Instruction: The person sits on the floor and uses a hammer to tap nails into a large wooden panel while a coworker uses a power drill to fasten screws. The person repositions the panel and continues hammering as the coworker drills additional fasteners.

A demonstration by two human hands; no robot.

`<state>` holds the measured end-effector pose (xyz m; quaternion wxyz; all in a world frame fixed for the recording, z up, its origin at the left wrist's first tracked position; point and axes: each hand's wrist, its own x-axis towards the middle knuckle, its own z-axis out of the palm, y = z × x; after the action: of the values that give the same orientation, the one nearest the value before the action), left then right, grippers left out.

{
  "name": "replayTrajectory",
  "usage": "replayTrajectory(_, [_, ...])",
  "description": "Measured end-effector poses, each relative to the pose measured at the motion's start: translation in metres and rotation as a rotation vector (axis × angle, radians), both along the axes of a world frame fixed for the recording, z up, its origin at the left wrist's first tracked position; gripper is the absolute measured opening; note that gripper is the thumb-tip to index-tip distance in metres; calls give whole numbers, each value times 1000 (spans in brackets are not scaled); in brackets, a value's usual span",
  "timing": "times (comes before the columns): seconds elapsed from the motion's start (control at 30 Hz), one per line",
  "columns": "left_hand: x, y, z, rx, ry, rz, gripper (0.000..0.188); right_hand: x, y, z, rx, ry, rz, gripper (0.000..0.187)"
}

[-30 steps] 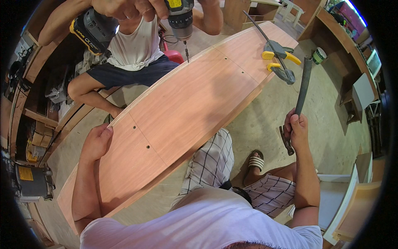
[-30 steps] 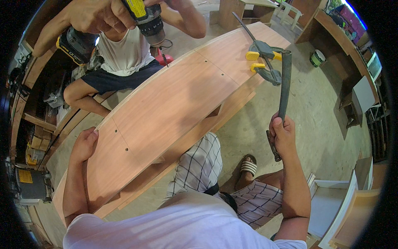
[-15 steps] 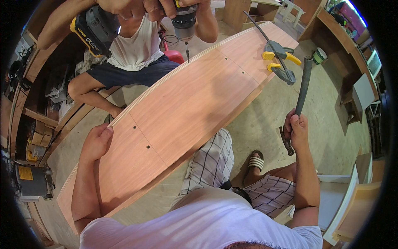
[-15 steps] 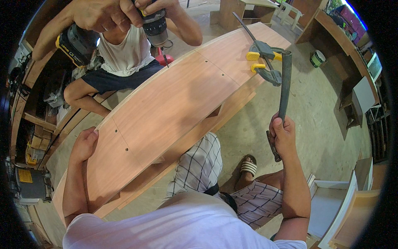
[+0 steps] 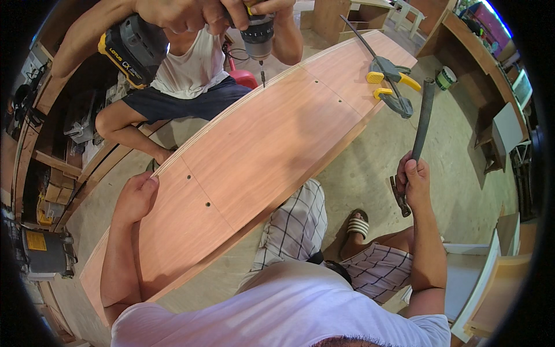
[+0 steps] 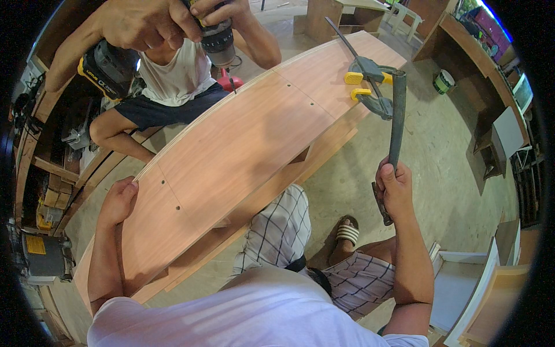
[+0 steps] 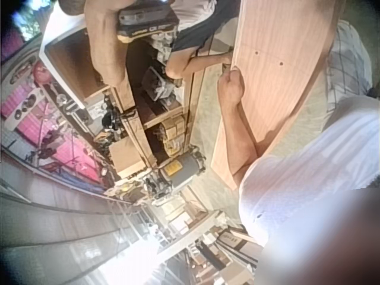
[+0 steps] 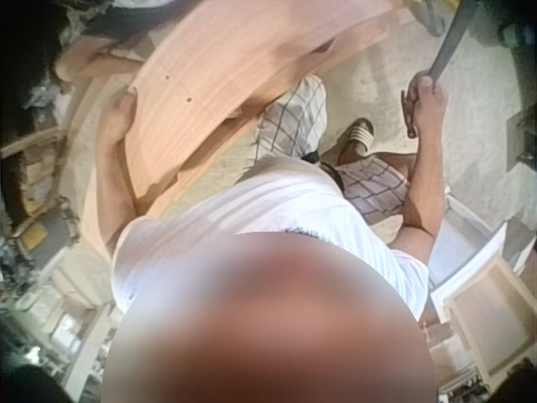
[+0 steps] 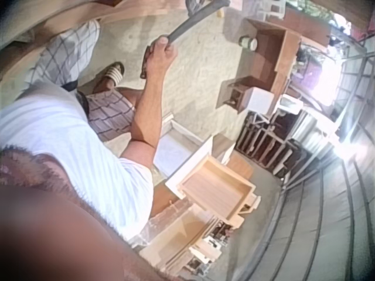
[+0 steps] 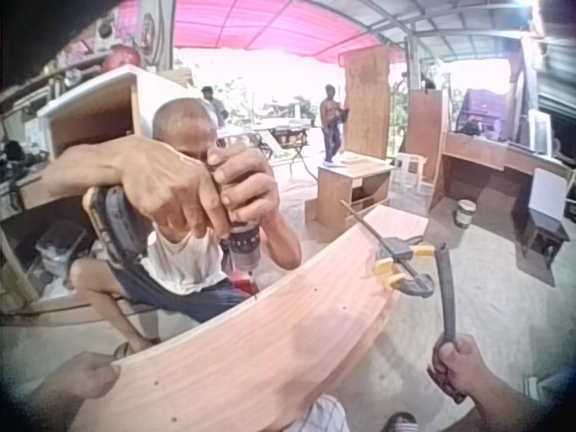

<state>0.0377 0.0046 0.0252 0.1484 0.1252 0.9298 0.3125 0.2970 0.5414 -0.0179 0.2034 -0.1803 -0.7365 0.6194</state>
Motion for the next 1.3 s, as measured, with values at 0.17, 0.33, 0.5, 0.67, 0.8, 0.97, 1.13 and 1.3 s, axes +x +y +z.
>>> replayTrajectory(0.17, [1,3,-2,1,27,30,39,0,0,0,34,7,10,54])
replayTrajectory(0.33, [1,3,2,-33,-10,8,39,0,0,1,9,-11,0,54])
replayTrajectory(0.5, [2,4,2,-28,15,6,39,1,1,0,7,-16,-3,55])
replayTrajectory(0.67, [1,2,-1,-22,26,14,40,1,2,0,40,-8,-6,55])
replayTrajectory(0.8, [0,1,0,-30,14,-1,40,1,3,-1,8,-8,-2,55])
replayTrajectory(0.97, [1,3,3,-32,7,5,42,1,3,-1,19,0,3,55])
replayTrajectory(1.13, [2,4,1,-52,23,31,44,2,4,-2,-11,14,35,57])
replayTrajectory(1.3, [0,1,-2,-15,16,-6,41,3,5,-2,-41,30,68,61])
